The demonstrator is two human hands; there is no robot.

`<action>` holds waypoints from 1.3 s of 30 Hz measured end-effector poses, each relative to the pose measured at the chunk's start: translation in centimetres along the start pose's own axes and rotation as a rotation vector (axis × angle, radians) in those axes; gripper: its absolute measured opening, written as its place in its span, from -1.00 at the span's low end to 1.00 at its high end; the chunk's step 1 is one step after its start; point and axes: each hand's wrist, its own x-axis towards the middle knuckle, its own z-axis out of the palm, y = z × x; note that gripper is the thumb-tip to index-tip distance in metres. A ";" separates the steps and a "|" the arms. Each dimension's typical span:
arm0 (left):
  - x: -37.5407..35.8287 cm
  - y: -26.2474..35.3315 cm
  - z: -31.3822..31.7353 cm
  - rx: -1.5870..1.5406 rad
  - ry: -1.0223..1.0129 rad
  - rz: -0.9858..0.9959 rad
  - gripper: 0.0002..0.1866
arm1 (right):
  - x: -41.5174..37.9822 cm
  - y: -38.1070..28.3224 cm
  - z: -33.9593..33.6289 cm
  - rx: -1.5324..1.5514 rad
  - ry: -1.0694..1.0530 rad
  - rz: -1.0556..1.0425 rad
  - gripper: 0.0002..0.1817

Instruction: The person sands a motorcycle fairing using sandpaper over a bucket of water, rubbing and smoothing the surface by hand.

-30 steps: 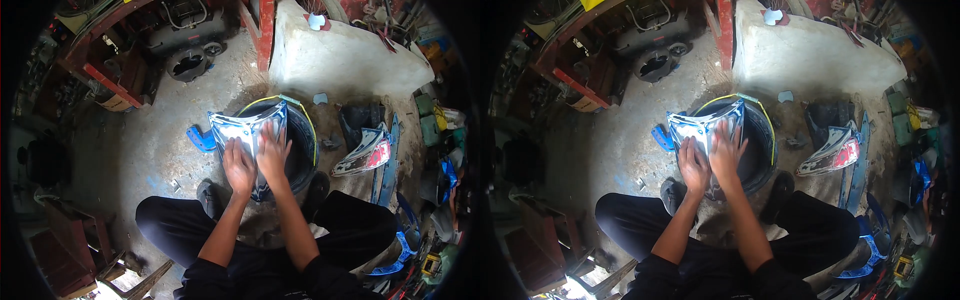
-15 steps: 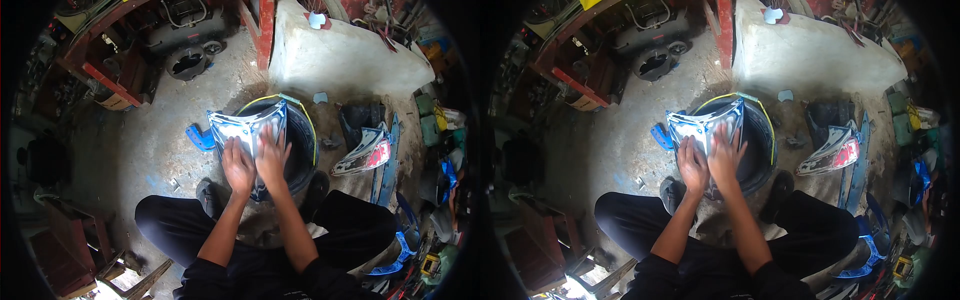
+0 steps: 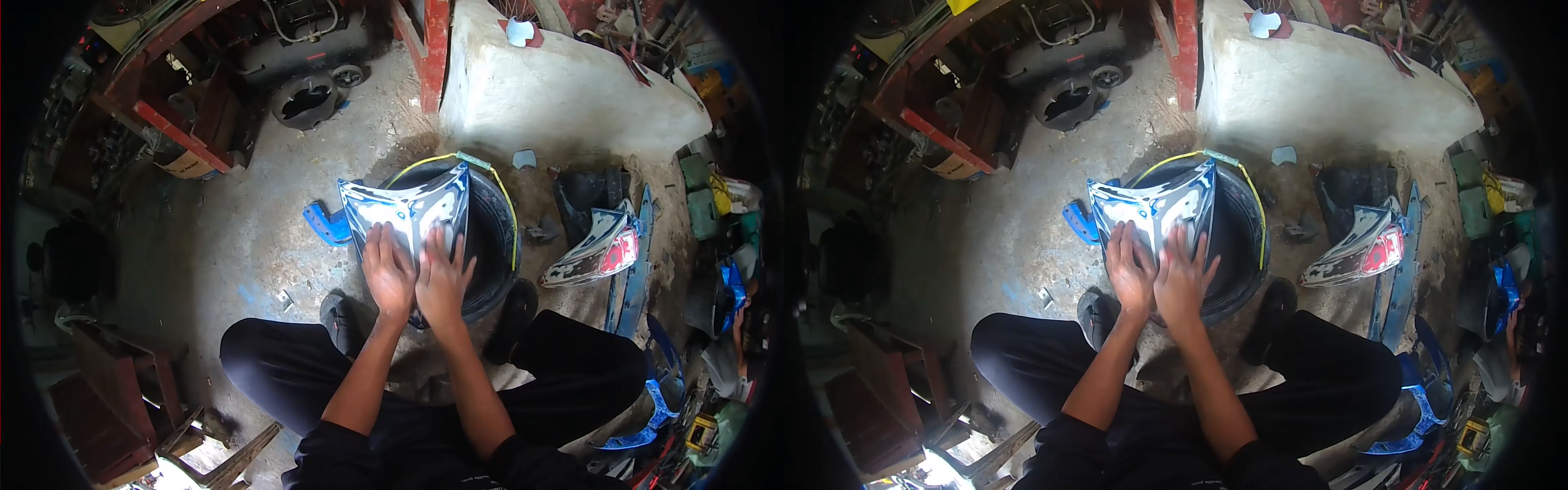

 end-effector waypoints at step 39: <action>0.0 0.3 -0.2 0.023 0.018 0.017 -0.57 | 7.2 2.3 0.9 -0.002 0.115 0.037 -0.43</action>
